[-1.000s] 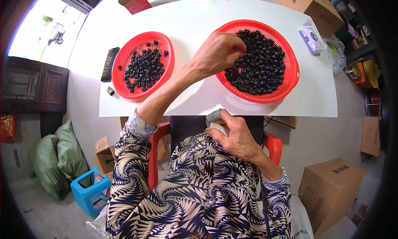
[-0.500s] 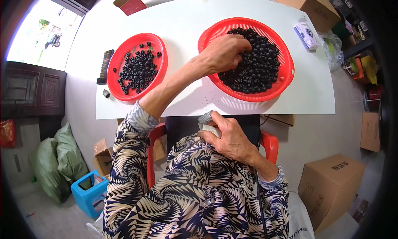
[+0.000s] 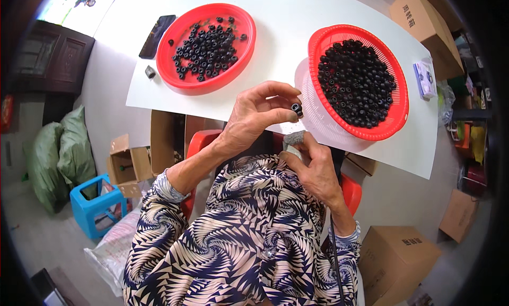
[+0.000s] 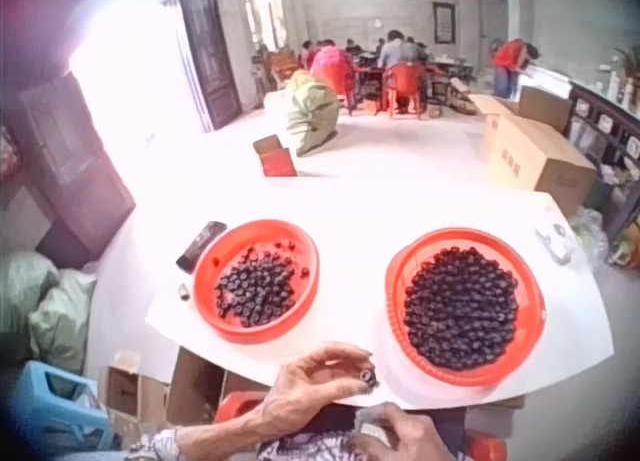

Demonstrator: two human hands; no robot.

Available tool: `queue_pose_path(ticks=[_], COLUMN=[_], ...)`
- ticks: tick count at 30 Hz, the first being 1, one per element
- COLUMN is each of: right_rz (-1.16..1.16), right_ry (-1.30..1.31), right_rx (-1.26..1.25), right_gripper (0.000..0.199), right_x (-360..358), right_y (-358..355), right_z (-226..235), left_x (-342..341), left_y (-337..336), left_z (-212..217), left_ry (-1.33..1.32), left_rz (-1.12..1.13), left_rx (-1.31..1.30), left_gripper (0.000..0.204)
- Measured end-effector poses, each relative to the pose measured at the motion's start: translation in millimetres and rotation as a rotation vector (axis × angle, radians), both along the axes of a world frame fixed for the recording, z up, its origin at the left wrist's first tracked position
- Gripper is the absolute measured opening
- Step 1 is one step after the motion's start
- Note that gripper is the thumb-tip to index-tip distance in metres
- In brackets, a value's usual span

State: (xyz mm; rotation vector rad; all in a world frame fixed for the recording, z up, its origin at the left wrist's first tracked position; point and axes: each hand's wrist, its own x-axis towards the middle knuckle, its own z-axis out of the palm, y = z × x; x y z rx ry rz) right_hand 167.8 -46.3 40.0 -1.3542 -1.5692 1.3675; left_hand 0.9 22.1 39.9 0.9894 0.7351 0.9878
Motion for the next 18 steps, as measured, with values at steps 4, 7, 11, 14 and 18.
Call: queue_pose_path(ticks=[4,7,11,14,18], right_rz=[-0.091,-0.082,-0.090,-0.094,-0.079], right_ry=[0.038,0.004,0.005,0.012,-0.009], right_rx=[0.047,0.021,0.024,-0.017,0.014], right_gripper=[0.024,0.023,0.022,0.023,0.025], right_x=[1.8,4.4,3.0,2.8,2.0], right_y=[1.2,4.1,4.6,5.0,6.2], right_z=[-12.4,-12.7,-14.5,-14.1,-15.8], left_x=[-7.1,-6.5,-7.4,-5.7,-5.3], left_y=[-8.5,-10.7,-12.3,-14.4,-18.3], left_z=[-16.4,-28.2,-40.3,-30.6,-20.4], left_ry=[-0.197,-0.291,-0.242,-0.077,-0.061], left_rz=[-0.051,-0.026,-0.035,0.020,0.050], left_rx=[-0.237,-0.324,-0.308,-0.198,-0.093], left_gripper=[0.024,0.024,0.027,0.031,0.037])
